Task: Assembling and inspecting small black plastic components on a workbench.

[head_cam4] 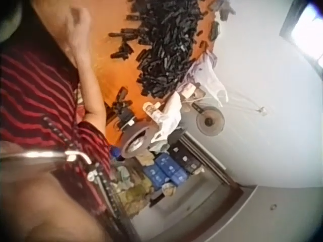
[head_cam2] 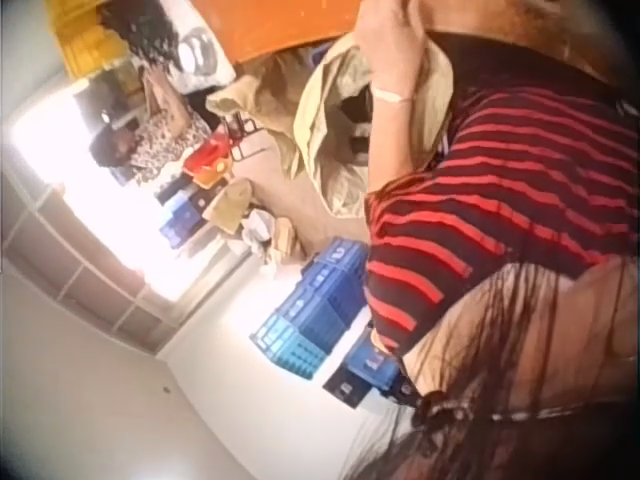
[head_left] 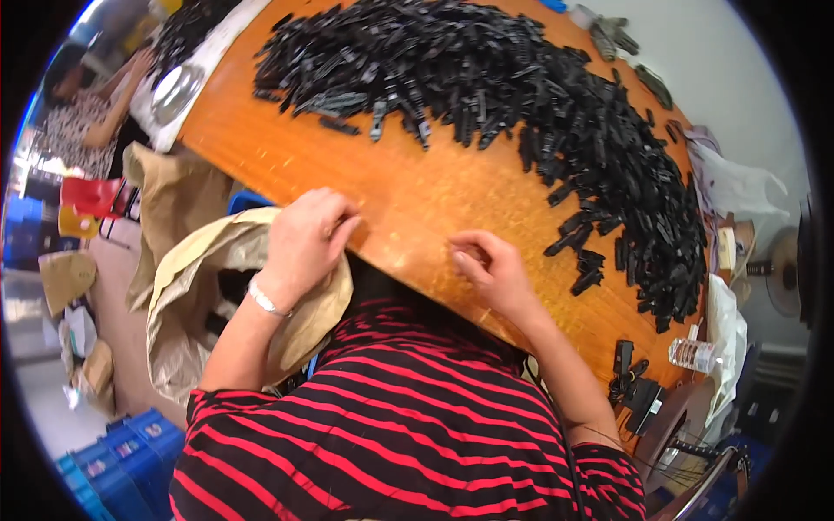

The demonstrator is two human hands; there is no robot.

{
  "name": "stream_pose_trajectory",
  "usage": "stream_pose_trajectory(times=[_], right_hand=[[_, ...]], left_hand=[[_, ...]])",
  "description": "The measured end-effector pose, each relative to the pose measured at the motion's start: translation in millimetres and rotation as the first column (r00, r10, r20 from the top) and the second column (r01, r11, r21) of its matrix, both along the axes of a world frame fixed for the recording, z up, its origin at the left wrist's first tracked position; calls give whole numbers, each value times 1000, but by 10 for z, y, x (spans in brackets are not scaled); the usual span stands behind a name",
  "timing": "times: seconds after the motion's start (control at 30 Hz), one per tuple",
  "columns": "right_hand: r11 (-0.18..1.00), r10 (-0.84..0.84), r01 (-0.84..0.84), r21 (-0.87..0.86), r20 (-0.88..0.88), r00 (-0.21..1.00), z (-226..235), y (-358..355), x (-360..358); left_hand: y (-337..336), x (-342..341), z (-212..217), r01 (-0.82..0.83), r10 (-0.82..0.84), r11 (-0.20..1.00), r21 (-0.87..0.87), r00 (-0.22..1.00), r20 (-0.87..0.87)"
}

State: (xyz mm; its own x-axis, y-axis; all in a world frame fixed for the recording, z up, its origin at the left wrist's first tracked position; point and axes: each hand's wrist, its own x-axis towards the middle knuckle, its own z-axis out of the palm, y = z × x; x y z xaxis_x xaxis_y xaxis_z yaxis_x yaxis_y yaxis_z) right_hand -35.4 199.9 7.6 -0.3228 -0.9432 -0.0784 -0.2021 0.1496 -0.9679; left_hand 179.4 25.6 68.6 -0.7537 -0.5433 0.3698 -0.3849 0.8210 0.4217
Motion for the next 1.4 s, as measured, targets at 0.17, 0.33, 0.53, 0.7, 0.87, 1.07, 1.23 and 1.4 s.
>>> stream_pose_trajectory(times=[0.17,0.33,0.53,0.7,0.87,1.07,1.23,1.4], right_hand=[[950,-308,307,59,13,951,104,581,-348],[888,-454,453,-83,-321,831,39,894,-555],[835,-536,503,-224,-539,649,66,936,-735],[820,-545,513,-255,-623,562,-18,991,-840],[831,-486,501,-242,-754,442,-20,891,-861],[860,-473,440,-260,-732,491,-88,463,-805],[872,-488,324,-366,-603,631,-81,194,-810],[869,-494,369,-329,-620,609,2,329,-815]], left_hand=[[-223,-1147,-354,164,-165,985,-49,986,-21],[-272,-1968,-633,8,-9,1000,-16,999,-46],[-213,-2249,-902,-63,63,993,-101,998,-9],[-205,-2105,-937,29,-33,997,-72,998,-49],[-134,-1973,-949,84,-89,994,-66,994,-71],[-29,-1731,-897,160,-161,987,-19,984,-76],[19,-1522,-849,174,-163,984,47,970,-180],[-1,-1367,-886,100,-61,990,105,944,-325]])
